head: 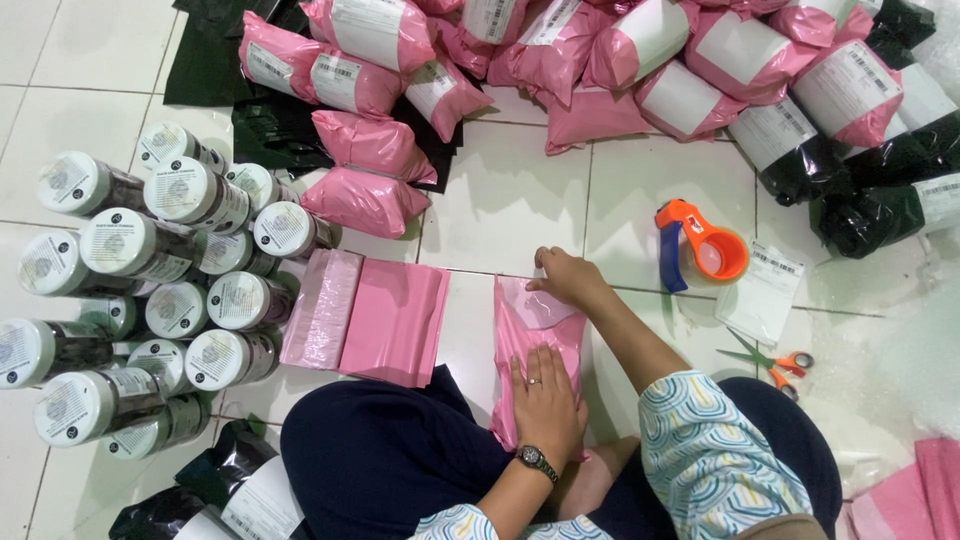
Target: The person wraps a jar in bubble wrap, secures it with tape, and then places it inside a pink plastic mailer bag before attaching a shipping label.
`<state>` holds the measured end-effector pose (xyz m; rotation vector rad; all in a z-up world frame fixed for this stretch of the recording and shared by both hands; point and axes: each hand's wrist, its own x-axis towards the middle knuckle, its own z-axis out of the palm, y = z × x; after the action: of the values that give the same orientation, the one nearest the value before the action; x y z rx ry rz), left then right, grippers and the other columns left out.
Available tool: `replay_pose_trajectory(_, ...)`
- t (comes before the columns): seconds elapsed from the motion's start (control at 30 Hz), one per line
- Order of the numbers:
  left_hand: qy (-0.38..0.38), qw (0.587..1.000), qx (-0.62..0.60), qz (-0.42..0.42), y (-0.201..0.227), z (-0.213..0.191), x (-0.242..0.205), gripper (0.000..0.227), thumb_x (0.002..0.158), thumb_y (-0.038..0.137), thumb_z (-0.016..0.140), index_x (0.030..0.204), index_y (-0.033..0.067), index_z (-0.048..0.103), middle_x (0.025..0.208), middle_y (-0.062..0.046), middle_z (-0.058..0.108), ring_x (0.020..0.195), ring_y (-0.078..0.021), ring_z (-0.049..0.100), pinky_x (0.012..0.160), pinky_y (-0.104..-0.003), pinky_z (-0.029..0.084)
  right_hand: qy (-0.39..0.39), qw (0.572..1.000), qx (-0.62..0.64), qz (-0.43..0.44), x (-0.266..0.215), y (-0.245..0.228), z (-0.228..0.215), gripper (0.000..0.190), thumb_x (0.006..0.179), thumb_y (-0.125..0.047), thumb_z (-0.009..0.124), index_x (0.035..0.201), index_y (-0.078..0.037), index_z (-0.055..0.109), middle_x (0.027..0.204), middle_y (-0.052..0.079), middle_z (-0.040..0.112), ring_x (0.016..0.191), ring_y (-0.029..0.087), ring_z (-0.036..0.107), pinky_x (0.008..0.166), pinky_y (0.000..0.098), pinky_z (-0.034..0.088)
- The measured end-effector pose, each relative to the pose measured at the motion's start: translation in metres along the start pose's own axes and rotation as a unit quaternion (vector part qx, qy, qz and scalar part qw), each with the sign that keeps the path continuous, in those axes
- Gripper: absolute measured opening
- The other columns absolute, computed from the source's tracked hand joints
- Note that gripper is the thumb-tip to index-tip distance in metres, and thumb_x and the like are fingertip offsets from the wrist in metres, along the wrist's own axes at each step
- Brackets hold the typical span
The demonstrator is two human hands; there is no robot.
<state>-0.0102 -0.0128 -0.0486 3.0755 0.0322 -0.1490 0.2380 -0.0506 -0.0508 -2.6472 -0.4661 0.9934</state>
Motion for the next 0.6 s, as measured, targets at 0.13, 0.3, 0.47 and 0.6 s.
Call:
replay_pose_trajectory(0.13,0.001,1.000,-0.010,-0.003,-0.003,0.004,-0.001,0.099,0.088,0.061,0.064,0.163,0.0004,0.040,0.165,-0.020,0.045,0.156,-0.0385,0.035,0.130,-0.067,0.014,-0.022,0.999,0.024,0.028,-0.009,-0.001,-0.010,0.038,0.095,-0.054,0.075,0.111,-0.020,0.069,0.116,0.003,0.077,0.100,0.026,0.070,0.077,0.0395,0.049)
replay_pose_trajectory(0.3,-0.079,0.997,-0.024,-0.006,-0.016,-0.012,0.003,0.096,0.095,0.061,0.055,0.167,0.0018,0.031,0.171,-0.019,0.036,0.160,-0.0356,0.029,0.130,-0.068,0.007,-0.028,0.985,0.140,-0.097,0.004,0.034,0.000,0.018,0.102,-0.029,0.074,0.096,-0.012,0.073,0.092,0.001,0.074,0.083,0.017,0.063,0.077,0.0313,0.046)
replay_pose_trajectory(0.47,-0.068,0.997,-0.033,-0.007,-0.019,-0.018,0.002,0.097,0.094,0.063,0.058,0.165,0.0019,0.035,0.169,-0.018,0.040,0.157,-0.0357,0.033,0.130,-0.067,0.009,-0.078,0.955,0.284,0.012,-0.003,0.013,-0.027,0.040,0.100,-0.045,0.058,0.113,-0.012,0.077,0.122,0.008,0.076,0.114,0.021,0.068,0.103,0.0335,0.048)
replay_pose_trajectory(0.6,-0.064,0.998,-0.027,-0.003,-0.019,-0.021,0.003,0.096,0.095,0.064,0.056,0.165,0.0011,0.035,0.169,-0.019,0.040,0.157,-0.0357,0.032,0.130,-0.069,0.009,-0.104,0.988,0.109,0.026,-0.004,-0.017,-0.036,0.082,0.091,-0.077,0.053,0.133,-0.008,0.071,0.139,0.011,0.070,0.122,0.028,0.066,0.101,0.0391,0.048)
